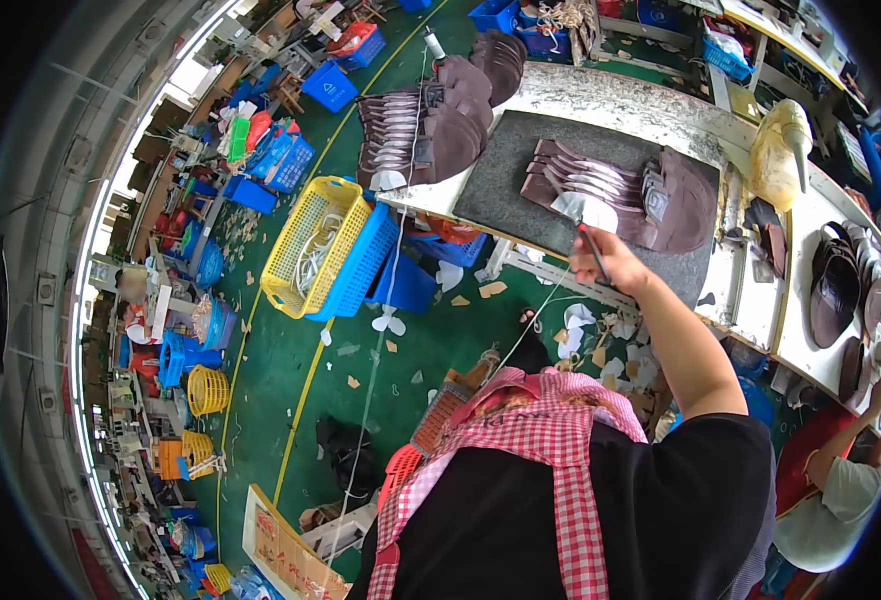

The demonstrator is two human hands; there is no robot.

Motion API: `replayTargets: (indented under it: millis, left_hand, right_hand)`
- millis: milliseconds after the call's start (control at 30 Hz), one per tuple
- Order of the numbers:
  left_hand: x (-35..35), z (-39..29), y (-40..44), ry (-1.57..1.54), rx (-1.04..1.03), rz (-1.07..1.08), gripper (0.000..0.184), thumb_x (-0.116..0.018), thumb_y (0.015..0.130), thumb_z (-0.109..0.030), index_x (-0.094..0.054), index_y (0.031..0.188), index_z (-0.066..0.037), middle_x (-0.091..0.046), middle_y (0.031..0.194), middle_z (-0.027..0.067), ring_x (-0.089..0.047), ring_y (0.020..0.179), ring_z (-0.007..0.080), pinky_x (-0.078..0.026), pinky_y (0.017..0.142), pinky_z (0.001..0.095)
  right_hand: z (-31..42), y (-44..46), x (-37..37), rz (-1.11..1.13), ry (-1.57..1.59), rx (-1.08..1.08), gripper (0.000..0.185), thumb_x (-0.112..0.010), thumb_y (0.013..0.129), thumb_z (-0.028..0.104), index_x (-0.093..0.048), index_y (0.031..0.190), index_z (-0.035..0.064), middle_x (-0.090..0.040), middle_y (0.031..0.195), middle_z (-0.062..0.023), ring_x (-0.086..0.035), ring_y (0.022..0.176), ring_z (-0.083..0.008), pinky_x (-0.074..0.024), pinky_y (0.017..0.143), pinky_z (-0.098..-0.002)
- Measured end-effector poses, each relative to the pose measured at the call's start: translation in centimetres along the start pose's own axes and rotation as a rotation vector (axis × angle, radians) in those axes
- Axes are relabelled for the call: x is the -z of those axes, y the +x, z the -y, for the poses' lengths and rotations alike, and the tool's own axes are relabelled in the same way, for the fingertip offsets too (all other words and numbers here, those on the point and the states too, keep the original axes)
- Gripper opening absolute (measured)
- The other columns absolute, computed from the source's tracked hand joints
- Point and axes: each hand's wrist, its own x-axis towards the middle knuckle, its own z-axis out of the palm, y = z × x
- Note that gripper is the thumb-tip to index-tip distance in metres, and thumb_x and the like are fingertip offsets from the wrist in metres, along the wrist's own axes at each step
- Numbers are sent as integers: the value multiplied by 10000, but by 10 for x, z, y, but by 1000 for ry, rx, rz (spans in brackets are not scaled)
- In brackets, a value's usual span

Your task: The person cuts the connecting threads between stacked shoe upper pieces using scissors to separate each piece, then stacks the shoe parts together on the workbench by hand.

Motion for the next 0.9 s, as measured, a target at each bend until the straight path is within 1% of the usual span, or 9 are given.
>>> replayTargets:
  millis: [300,400,500,567,633,667,733,800,900]
  left_hand:
    - [83,-227,-12,625,-379,-265,456,-618,864,-169,-552,1308,-87,-535,1288,110,-518,1169,254,-405,1011,381]
    - [63,-344,-42,952,-622,-401,497,-638,851,-156,-546,1334,-87,-534,1327,121,-517,1205,261,-403,1036,387]
    - [-36,-432,-88,1199,-1040,-459,539,-659,838,-144,-541,1361,-86,-533,1367,132,-516,1241,269,-400,1060,392]
    - [-170,-446,-120,1062,-1344,13,567,-672,829,-136,-537,1378,-86,-532,1394,139,-516,1265,274,-399,1076,396]
    - [-344,-406,-157,749,-1322,704,693,-748,774,-167,-498,1412,-67,-492,1432,163,-448,1344,290,-336,1131,429]
    - [-422,-388,-192,710,-1446,1077,727,-768,776,-156,-468,1432,-62,-417,1493,177,-412,1377,294,-296,1154,430]
    - [-530,-350,-204,401,-1064,1573,703,-782,819,-198,-446,1423,-69,-447,1422,98,-483,1272,228,-377,1084,380]
    - [-591,-359,-202,544,-750,1729,582,-763,860,-202,-496,1359,-65,-552,1221,37,-559,1105,150,-465,953,311]
    - [-634,-423,-236,822,-884,1640,130,-679,926,-128,-721,964,-10,-702,863,18,-601,781,57,-474,730,215]
  right_hand:
    - [35,19,77,-639,-217,302,279,-735,834,78,-554,1040,30,-612,869,-31,-603,781,-117,-496,683,-261]
    - [39,45,63,-591,-373,429,274,-711,858,42,-576,1088,-17,-648,893,-77,-630,835,-146,-535,764,-310]
    - [55,83,-6,-385,-484,229,405,-788,774,185,-613,1102,25,-666,911,-149,-651,780,-218,-523,716,-358]
    - [61,122,-56,-242,-563,504,449,-791,768,207,-618,1147,38,-683,872,-155,-685,799,-287,-537,735,-370]
    - [116,140,-97,-55,-478,282,393,-741,810,166,-610,1151,23,-692,833,-172,-694,750,-283,-539,713,-389]
    - [118,161,-105,-84,-532,445,332,-713,819,142,-612,1110,17,-671,782,-179,-687,714,-288,-526,686,-395]
    - [147,185,-100,-135,-518,445,253,-725,799,104,-588,987,2,-606,759,-168,-543,649,-220,-480,645,-371]
    - [171,198,-62,-199,-571,509,251,-726,810,110,-578,982,1,-607,765,-168,-556,653,-240,-482,641,-376]
    - [182,184,19,-348,-691,432,317,-791,808,147,-566,980,5,-617,796,-106,-603,722,-178,-485,663,-319]
